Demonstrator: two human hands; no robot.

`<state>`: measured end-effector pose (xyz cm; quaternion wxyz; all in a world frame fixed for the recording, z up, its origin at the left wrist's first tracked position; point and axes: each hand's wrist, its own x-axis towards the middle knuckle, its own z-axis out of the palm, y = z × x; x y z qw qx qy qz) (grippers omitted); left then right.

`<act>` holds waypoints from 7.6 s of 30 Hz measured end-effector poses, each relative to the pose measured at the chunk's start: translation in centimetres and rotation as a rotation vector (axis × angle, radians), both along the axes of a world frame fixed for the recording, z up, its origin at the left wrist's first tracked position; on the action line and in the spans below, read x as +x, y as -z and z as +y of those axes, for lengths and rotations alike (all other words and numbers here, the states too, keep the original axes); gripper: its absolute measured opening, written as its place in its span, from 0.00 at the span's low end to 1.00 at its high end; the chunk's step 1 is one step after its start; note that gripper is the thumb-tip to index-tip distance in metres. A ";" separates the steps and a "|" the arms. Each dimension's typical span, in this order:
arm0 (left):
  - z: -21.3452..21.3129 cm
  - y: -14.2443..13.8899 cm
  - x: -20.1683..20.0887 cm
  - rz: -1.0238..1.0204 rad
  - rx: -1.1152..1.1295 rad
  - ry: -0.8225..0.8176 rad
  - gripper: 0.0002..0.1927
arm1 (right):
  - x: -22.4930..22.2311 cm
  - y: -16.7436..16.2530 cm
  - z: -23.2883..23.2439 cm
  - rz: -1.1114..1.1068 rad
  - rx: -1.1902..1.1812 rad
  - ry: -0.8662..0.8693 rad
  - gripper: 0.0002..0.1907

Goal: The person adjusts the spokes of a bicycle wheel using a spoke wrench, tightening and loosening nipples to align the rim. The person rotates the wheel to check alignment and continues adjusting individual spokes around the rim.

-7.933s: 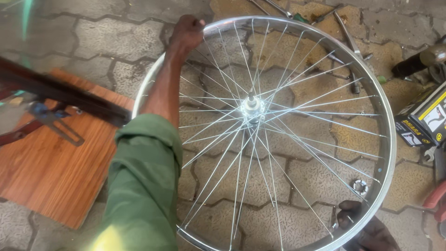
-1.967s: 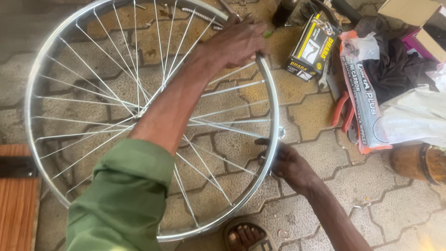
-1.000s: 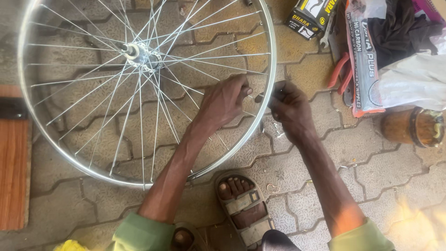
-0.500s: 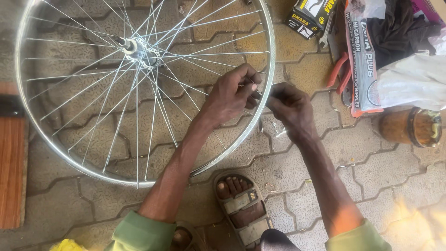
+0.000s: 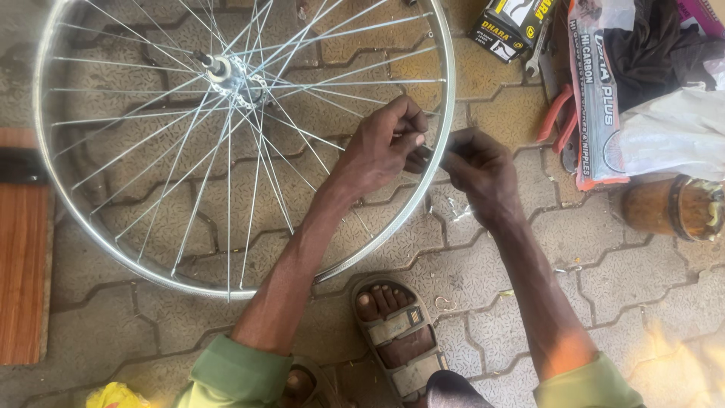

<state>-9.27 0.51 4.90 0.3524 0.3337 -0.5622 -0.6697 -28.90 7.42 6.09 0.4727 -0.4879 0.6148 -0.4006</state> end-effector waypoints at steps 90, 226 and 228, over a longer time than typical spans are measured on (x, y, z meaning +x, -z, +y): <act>0.3 -0.6 0.6 -0.429 -0.241 0.030 0.23 | -1.7 -1.2 -5.0 0.435 -0.186 -0.202 0.04; 2.8 0.1 2.9 -0.868 -0.683 0.138 0.10 | 3.5 -1.4 1.9 -0.423 0.072 0.231 0.10; 2.0 -0.5 2.4 -0.893 -0.515 0.255 0.10 | 3.3 -1.6 2.0 -0.526 0.070 0.234 0.10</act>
